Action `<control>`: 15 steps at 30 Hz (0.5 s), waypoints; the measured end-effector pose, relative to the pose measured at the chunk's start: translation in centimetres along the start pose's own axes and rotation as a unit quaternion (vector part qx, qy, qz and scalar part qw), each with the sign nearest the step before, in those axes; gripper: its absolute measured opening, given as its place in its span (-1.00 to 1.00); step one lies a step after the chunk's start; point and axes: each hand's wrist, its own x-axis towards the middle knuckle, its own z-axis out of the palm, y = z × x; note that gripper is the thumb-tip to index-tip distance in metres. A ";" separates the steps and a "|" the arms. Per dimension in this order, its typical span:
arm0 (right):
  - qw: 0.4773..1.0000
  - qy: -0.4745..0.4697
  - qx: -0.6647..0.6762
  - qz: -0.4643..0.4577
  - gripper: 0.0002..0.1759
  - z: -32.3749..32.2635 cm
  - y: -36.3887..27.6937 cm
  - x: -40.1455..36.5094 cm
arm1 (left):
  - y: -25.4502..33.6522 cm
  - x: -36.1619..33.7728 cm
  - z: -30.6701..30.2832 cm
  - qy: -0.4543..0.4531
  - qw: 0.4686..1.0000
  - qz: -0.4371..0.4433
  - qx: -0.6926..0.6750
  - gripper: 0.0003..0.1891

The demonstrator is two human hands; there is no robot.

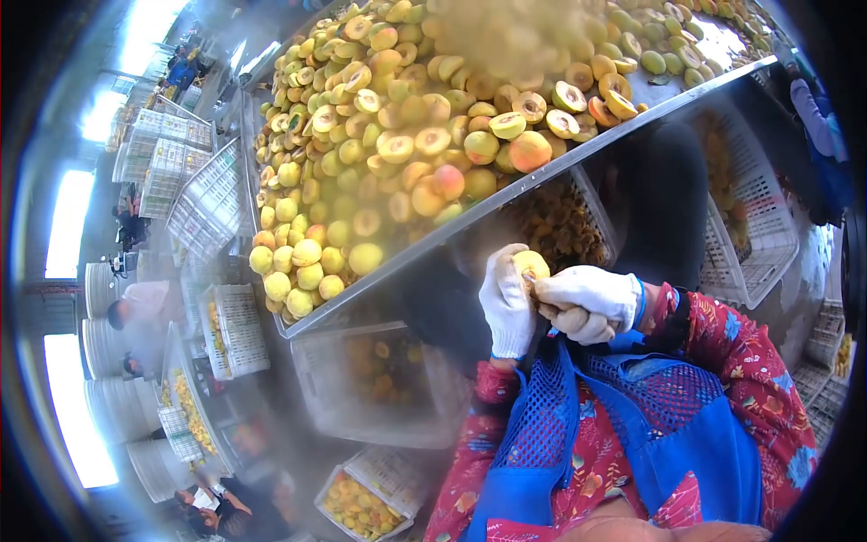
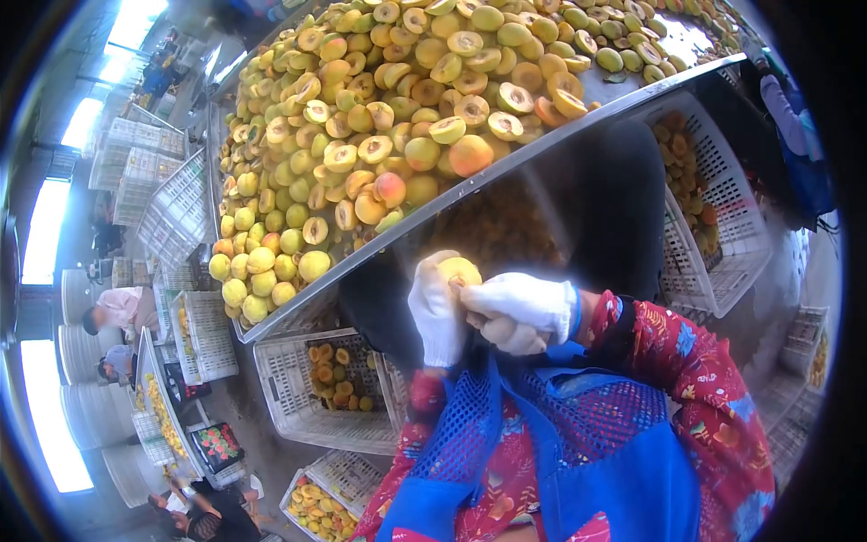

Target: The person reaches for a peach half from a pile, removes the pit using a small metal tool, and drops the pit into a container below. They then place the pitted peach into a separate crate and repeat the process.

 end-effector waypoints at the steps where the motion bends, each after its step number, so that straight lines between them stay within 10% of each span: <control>1: 0.993 -0.069 0.093 0.023 -0.53 -1.1 0.3 0.4 | 0.1 0.1 0.1 -0.022 0.998 -0.015 -0.062 -0.51; 9: 0.890 -0.284 0.356 0.013 -0.50 -4.1 1.4 2.4 | 0.8 2.1 2.2 -0.022 0.986 -0.063 -0.154 -0.36; 11: 0.864 -0.366 0.346 -0.020 -0.49 -3.7 0.8 2.7 | 1.7 2.9 2.0 0.056 0.945 -0.190 -0.261 -0.33; 12: 0.870 -0.338 0.358 -0.044 -0.52 -3.1 0.0 2.3 | 2.3 3.6 1.1 0.118 0.859 -0.321 -0.380 -0.30; 13: 0.875 -0.309 0.367 -0.069 -0.55 -2.6 -0.8 1.9 | -1.2 3.1 -3.0 -0.030 0.818 -0.308 -0.486 -0.38; 15: 0.903 -0.254 0.341 -0.058 -0.53 -2.6 -2.8 2.2 | -0.2 2.2 -6.1 0.142 0.890 -0.270 -0.339 -0.39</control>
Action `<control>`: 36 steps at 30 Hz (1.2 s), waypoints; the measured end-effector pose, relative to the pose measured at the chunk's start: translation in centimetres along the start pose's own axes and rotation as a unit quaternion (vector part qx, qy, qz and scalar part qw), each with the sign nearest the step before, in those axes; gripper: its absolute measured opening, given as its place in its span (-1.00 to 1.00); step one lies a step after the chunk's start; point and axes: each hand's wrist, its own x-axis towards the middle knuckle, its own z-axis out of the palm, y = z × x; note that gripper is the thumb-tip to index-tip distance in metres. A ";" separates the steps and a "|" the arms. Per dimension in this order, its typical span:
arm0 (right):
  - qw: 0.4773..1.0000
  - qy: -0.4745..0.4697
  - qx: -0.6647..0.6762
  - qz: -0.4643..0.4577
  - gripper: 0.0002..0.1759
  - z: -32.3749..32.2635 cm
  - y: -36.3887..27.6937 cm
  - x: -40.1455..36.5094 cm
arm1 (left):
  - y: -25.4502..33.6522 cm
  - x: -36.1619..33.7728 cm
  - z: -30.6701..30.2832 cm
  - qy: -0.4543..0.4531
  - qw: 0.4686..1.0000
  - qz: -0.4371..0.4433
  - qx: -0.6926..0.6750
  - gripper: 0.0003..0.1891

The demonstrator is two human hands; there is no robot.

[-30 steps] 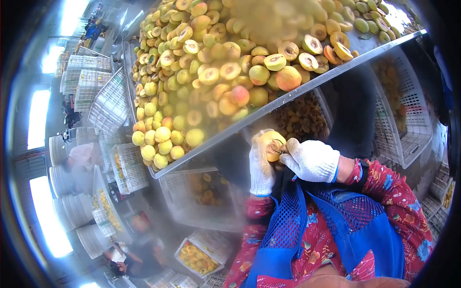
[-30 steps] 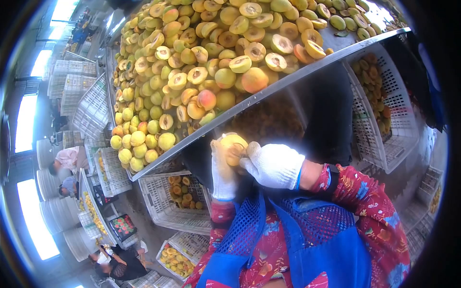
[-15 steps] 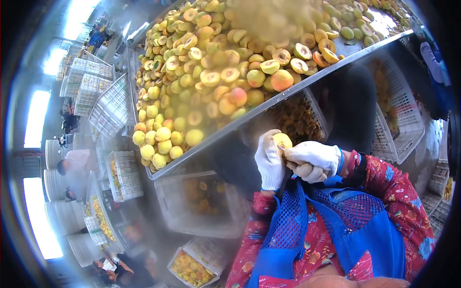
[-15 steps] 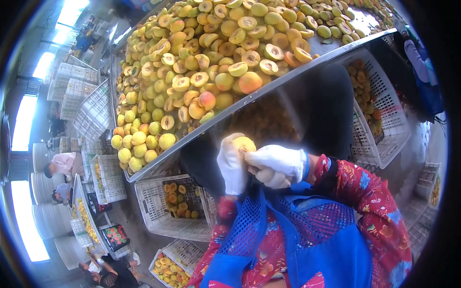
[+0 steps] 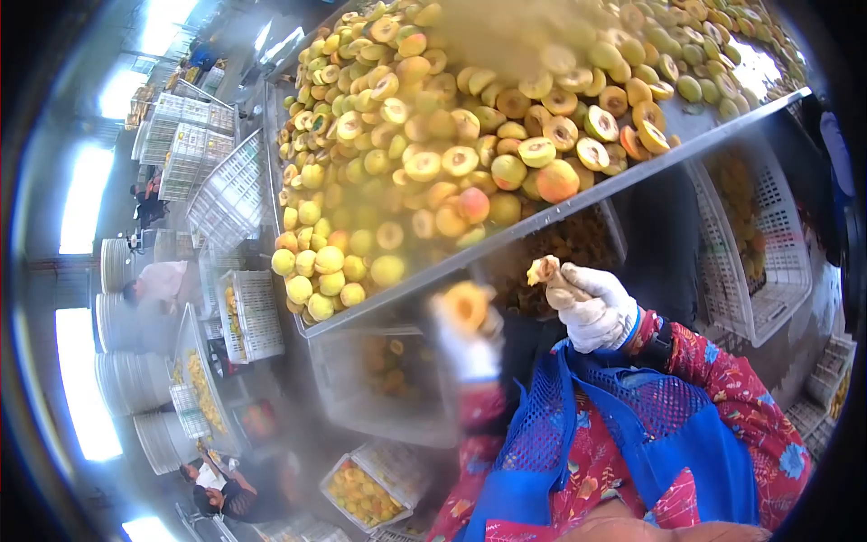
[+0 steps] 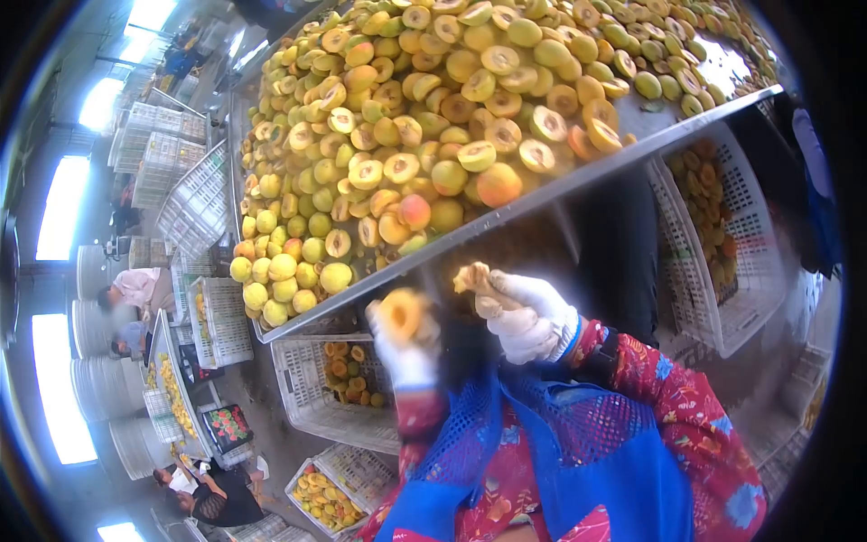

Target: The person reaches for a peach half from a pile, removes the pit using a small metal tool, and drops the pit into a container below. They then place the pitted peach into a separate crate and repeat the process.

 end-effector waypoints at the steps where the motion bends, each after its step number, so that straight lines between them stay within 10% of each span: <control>1: 0.996 0.077 -0.032 -0.016 -0.52 0.0 -0.4 0.0 | 2.2 -1.7 -0.6 0.078 0.976 0.066 0.191 -0.45; 2: 0.988 0.116 -0.103 0.019 -0.51 -0.8 -1.2 -0.1 | 4.5 -3.3 -1.3 0.178 0.904 0.098 0.376 -0.47; 3: 0.971 0.151 -0.178 0.056 -0.50 -1.5 -2.3 0.1 | 5.3 -3.1 -4.5 0.210 0.686 0.226 0.659 -0.48; 5: 0.933 0.252 -0.249 0.054 -0.66 -1.0 -2.1 0.3 | 6.4 -3.1 -4.6 0.345 0.454 0.174 0.803 -0.49; 8: 0.922 0.259 -0.281 0.063 -0.74 -1.4 -2.6 0.5 | 8.9 -0.4 0.4 0.229 0.575 0.254 0.743 -0.57; 10: 0.917 0.265 -0.292 0.059 -0.76 -0.5 -2.7 0.6 | 8.0 4.1 2.9 0.031 0.492 0.451 0.744 -0.63; 13: 0.865 0.327 -0.379 0.046 -0.66 0.1 -2.8 0.4 | 6.7 10.0 7.9 -0.147 0.317 0.523 0.778 -0.63; 18: 0.859 0.318 -0.400 0.016 -0.39 1.0 -2.8 -2.3 | 7.6 12.7 10.1 -0.165 0.294 0.319 0.886 -0.58; 22: 0.859 0.324 -0.396 -0.031 -0.40 1.3 -2.7 -2.9 | 8.2 12.8 7.3 -0.043 0.611 0.329 0.718 -0.65; 25: 0.781 0.338 -0.524 -0.021 -0.60 2.5 -2.5 -2.2 | 8.5 8.9 7.8 -0.069 0.967 0.057 0.239 -0.67; 27: 0.591 0.274 -0.749 -0.121 -0.68 2.4 -2.4 -0.9 | 7.5 6.6 7.1 -0.103 0.983 -0.029 0.147 -0.63; 29: 0.192 0.100 -0.925 -0.314 -0.69 1.2 -2.1 0.8 | 5.5 5.8 6.8 -0.139 0.984 -0.104 0.047 -0.53; 30: 0.388 0.243 -0.858 -0.232 -0.70 3.8 -0.8 1.1 | 4.5 5.5 6.9 -0.164 0.978 -0.132 0.003 -0.42; 33: 0.339 0.269 -0.881 -0.191 -0.67 4.6 0.0 1.8 | 2.8 3.1 8.6 -0.162 0.982 -0.066 0.067 -0.35; 34: 0.396 0.200 -0.859 -0.256 -0.61 3.6 -0.1 2.1 | 2.2 2.7 8.6 -0.167 0.982 -0.041 0.080 -0.36; 36: 0.321 0.213 -0.896 -0.219 -0.58 2.5 -0.1 2.0 | 1.2 2.2 8.2 -0.175 0.979 0.008 0.105 -0.37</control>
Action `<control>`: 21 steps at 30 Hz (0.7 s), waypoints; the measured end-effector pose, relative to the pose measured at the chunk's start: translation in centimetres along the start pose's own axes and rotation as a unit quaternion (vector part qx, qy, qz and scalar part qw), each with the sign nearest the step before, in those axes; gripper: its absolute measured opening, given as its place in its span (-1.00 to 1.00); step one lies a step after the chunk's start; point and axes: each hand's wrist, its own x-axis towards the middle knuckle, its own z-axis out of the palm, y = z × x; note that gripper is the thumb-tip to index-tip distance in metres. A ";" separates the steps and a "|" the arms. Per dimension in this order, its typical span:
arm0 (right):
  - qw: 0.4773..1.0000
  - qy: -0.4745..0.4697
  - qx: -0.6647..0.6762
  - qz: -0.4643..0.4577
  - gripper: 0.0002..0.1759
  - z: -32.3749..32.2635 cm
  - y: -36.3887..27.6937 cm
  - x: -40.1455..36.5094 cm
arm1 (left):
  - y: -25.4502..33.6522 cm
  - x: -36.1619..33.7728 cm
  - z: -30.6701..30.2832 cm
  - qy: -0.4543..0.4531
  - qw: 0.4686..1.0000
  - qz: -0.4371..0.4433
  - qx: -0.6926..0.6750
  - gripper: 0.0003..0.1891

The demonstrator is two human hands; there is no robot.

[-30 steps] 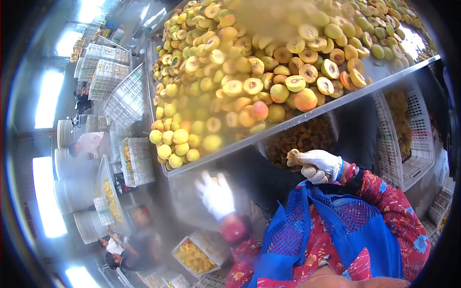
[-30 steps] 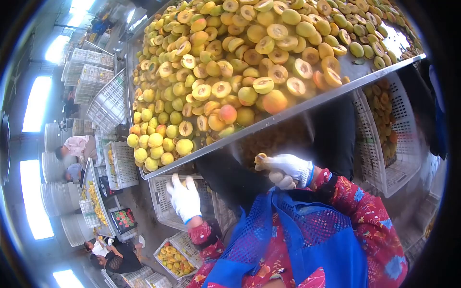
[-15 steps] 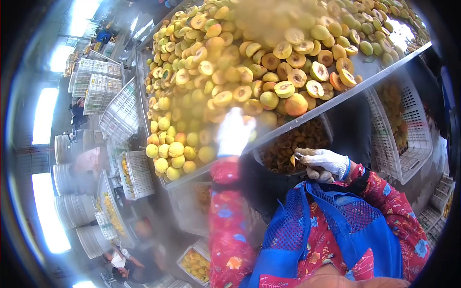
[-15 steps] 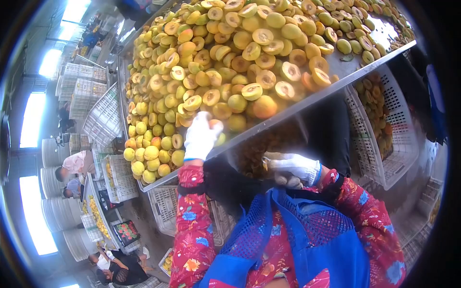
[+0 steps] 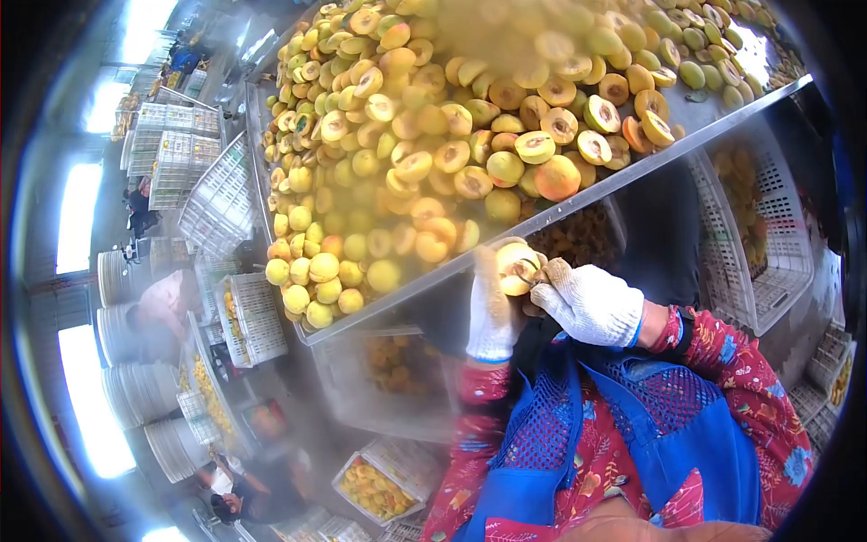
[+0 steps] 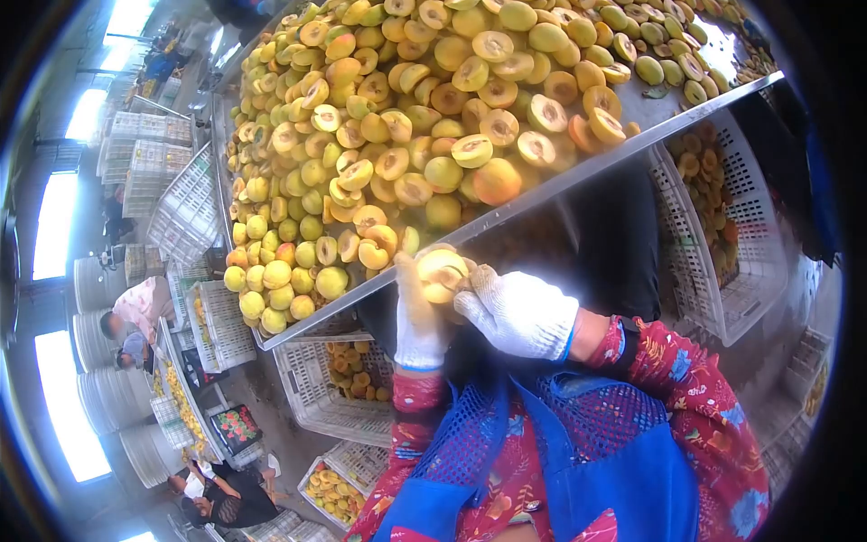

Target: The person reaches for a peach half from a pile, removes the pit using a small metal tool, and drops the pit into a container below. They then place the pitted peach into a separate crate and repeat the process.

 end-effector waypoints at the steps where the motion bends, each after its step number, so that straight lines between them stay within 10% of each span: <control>1: 0.999 -0.011 -0.044 0.000 -0.56 0.2 0.1 -0.2 | -0.3 -0.1 0.0 0.004 1.000 0.001 0.006 -0.39; 7: 0.998 -0.025 0.037 0.044 -0.54 0.4 -0.5 -0.2 | -1.1 -1.3 0.1 0.008 0.964 0.144 0.221 -0.45; 10: 0.906 -0.174 0.249 0.293 -0.56 -2.4 -3.0 0.9 | -2.0 -1.5 0.3 0.038 0.972 0.137 0.189 -0.51; 13: 0.985 -0.081 0.085 0.125 -0.58 0.0 0.1 -0.3 | -2.7 -1.3 -0.2 0.056 0.953 0.149 0.259 -0.55; 21: 0.994 -0.022 0.032 0.100 -0.57 1.2 0.9 -1.5 | -1.7 -0.9 1.1 0.010 0.980 0.076 0.185 -0.58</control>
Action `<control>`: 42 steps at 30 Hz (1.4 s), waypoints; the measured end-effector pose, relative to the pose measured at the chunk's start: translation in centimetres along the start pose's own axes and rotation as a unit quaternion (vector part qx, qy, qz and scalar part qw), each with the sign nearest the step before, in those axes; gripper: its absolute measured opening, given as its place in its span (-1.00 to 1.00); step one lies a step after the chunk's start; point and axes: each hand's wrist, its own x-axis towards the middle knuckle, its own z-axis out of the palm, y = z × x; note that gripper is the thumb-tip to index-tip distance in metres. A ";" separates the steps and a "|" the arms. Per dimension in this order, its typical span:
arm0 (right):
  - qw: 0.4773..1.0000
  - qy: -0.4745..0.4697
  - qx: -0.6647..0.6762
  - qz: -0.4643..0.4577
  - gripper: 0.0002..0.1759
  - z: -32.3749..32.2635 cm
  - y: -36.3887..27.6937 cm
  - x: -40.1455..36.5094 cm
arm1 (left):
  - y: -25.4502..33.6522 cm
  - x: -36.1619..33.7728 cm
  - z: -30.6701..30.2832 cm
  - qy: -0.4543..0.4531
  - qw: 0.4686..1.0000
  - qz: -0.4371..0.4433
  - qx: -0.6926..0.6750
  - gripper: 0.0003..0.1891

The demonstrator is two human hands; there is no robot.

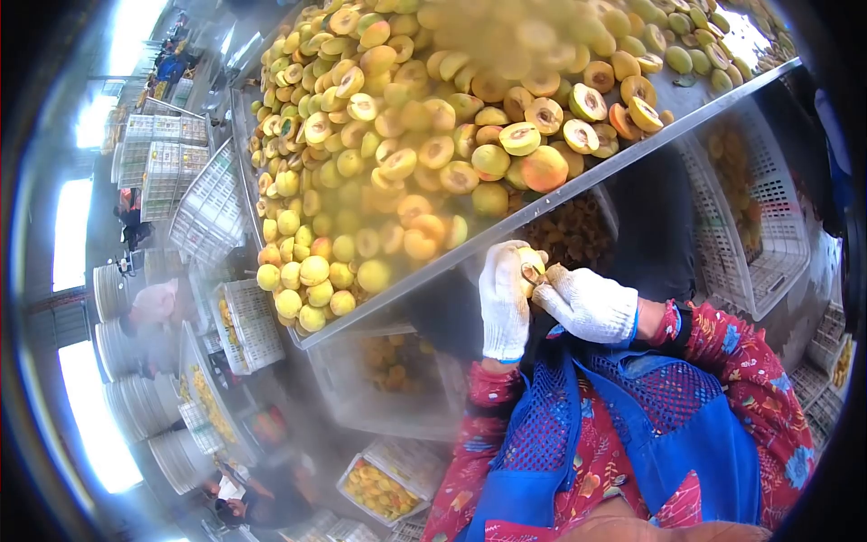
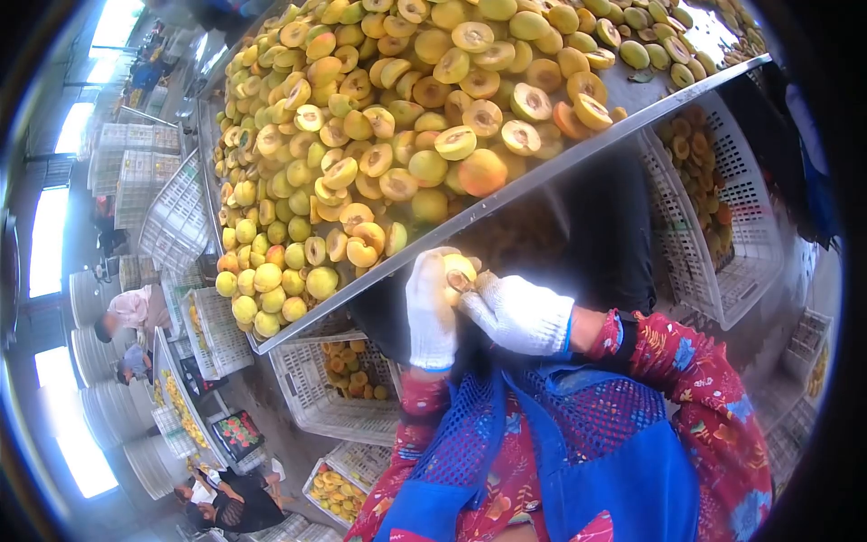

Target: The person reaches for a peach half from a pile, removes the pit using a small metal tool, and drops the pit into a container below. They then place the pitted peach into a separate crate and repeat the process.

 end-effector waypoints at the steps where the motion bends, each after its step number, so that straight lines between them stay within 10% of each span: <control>1: 0.999 0.027 0.031 -0.017 -0.57 1.0 1.2 -0.1 | -0.2 0.0 0.0 -0.003 1.000 0.011 0.022 -0.59; 4: 0.879 -0.163 0.356 0.273 -0.54 -2.7 -2.7 -0.1 | -0.4 -0.5 1.2 0.065 0.997 -0.029 -0.029 -0.61; 8: 0.857 -0.206 0.378 0.284 -0.67 -2.2 -0.1 0.0 | -1.5 -0.2 0.9 0.087 0.969 0.074 0.217 -0.72; 11: 0.911 -0.218 0.331 0.112 -0.78 -1.1 2.5 -1.1 | -1.8 -0.6 2.0 0.083 0.971 0.054 0.217 -0.79; 13: 0.796 -0.196 0.538 0.196 -0.54 -2.3 0.8 -2.2 | -2.7 -0.5 2.5 0.096 0.984 0.043 0.143 -0.83; 15: 0.803 -0.185 0.548 0.147 -0.49 -0.9 1.7 -1.8 | -3.1 -0.3 2.9 0.122 0.971 0.107 0.177 -0.82; 18: 0.509 -0.298 0.794 0.148 -0.55 -2.2 1.5 -2.4 | -5.0 0.3 3.7 0.157 0.980 0.113 0.049 -0.80; 23: 0.277 -0.331 0.892 0.137 -0.55 -0.8 2.9 -3.0 | -5.5 0.4 6.4 0.194 0.959 0.194 0.075 -0.76; 26: 0.291 -0.340 0.887 0.113 -0.56 -0.1 2.3 -3.1 | -5.0 -0.3 9.3 0.306 0.877 0.319 0.189 -0.74; 28: 0.405 -0.261 0.869 0.113 -0.56 1.6 3.4 -1.7 | -4.2 -0.8 12.9 0.479 0.710 0.396 0.331 -0.72; 30: 0.394 -0.273 0.872 0.100 -0.57 -0.1 2.0 -2.1 | -3.1 -1.5 13.9 0.565 0.583 0.344 0.472 -0.72; 32: 0.390 -0.360 0.847 0.026 -0.57 -2.2 0.7 -2.9 | -4.0 -2.1 4.6 0.400 0.692 0.342 0.494 -0.59; 33: 0.474 -0.337 0.810 0.073 -0.57 -2.7 0.8 -3.1 | -4.5 -2.6 -0.1 0.315 0.744 0.328 0.489 -0.52; 36: 0.759 -0.226 0.555 0.256 -0.50 -6.0 -0.5 -4.2 | 2.4 -6.5 -5.8 0.273 0.900 -0.144 0.307 -0.44; 39: 0.820 -0.223 0.444 0.285 -0.45 -3.3 0.8 -3.5 | 1.6 -8.4 -11.7 0.314 0.667 -0.101 0.668 -0.35; 42: 0.857 -0.219 0.376 0.276 -0.27 -1.7 0.3 -1.7 | 3.6 -4.2 -12.5 0.303 0.783 -0.058 0.540 -0.43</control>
